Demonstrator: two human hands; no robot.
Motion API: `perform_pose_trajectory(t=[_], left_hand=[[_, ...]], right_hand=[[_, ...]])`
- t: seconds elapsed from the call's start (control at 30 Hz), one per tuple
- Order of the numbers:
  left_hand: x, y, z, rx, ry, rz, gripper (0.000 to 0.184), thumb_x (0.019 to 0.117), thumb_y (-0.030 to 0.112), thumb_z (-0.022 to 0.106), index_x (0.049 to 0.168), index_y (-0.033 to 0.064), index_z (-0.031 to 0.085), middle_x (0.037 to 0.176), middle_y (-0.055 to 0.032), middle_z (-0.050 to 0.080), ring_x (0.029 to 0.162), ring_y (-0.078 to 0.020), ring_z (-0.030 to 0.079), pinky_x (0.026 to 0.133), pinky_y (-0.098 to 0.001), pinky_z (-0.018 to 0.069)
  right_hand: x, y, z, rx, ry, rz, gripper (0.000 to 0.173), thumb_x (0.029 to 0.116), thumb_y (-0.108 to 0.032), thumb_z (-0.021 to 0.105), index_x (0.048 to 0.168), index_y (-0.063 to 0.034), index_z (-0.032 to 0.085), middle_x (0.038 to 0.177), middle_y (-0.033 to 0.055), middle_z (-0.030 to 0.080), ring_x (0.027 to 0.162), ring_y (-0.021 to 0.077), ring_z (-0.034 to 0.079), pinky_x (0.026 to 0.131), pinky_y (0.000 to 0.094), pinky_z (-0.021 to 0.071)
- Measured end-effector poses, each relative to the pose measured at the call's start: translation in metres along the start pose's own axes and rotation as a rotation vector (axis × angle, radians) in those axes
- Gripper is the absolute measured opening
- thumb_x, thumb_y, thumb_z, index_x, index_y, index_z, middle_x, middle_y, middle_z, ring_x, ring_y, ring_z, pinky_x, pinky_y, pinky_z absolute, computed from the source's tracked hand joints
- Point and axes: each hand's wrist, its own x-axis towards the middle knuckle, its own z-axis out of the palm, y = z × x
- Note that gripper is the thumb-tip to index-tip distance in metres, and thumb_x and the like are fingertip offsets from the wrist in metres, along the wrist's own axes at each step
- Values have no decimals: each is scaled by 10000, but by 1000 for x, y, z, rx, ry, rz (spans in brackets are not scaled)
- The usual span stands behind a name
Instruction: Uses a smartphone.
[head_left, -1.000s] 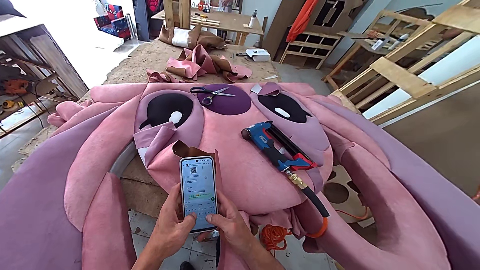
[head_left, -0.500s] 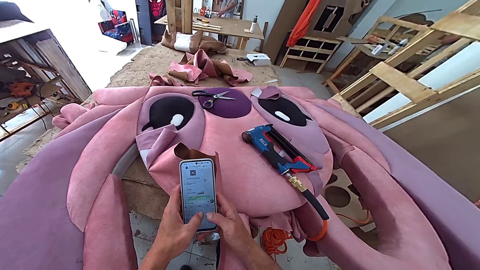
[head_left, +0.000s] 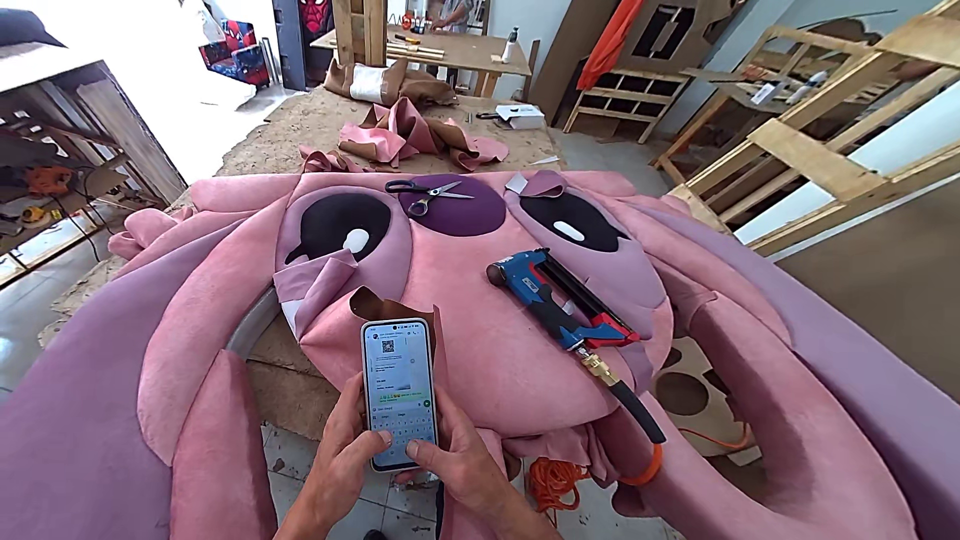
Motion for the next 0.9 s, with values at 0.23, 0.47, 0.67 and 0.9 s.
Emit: perform_pose_trajectory(t=[0.23,0.47,0.67,0.9], left_hand=[[-1,0,3,15,-27,3,715,834,132,593,1494,7,346,1231,-136,694,1070,-243,718,884,-406,625],[-1,1,3,34,-9,-7,699,844,143,596,1488,9,361,1223,-135,701,1060,-242,723,873,-398,629],[-3,1,5,79,-1,14,718,854,193,631,1490,5,353,1200,-109,712,1037,-219,731,853,-386,639],[-3,2,4,81,-3,4,705,852,179,623,1486,17,359,1205,-112,710,1043,-221,730,856,-391,640]], right_hand=[[3,-1,6,6,149,2,424,1012,-53,526,1413,22,410,1150,171,707,912,307,758,584,437,665],[0,3,0,82,60,-35,499,940,8,485,1426,24,373,1195,170,689,968,309,746,615,447,660],[-1,4,-1,57,60,-54,549,901,15,547,1422,23,376,1201,165,688,976,309,744,627,460,664],[0,4,-3,63,54,-36,549,887,30,511,1420,25,380,1197,165,692,979,306,744,630,462,662]])
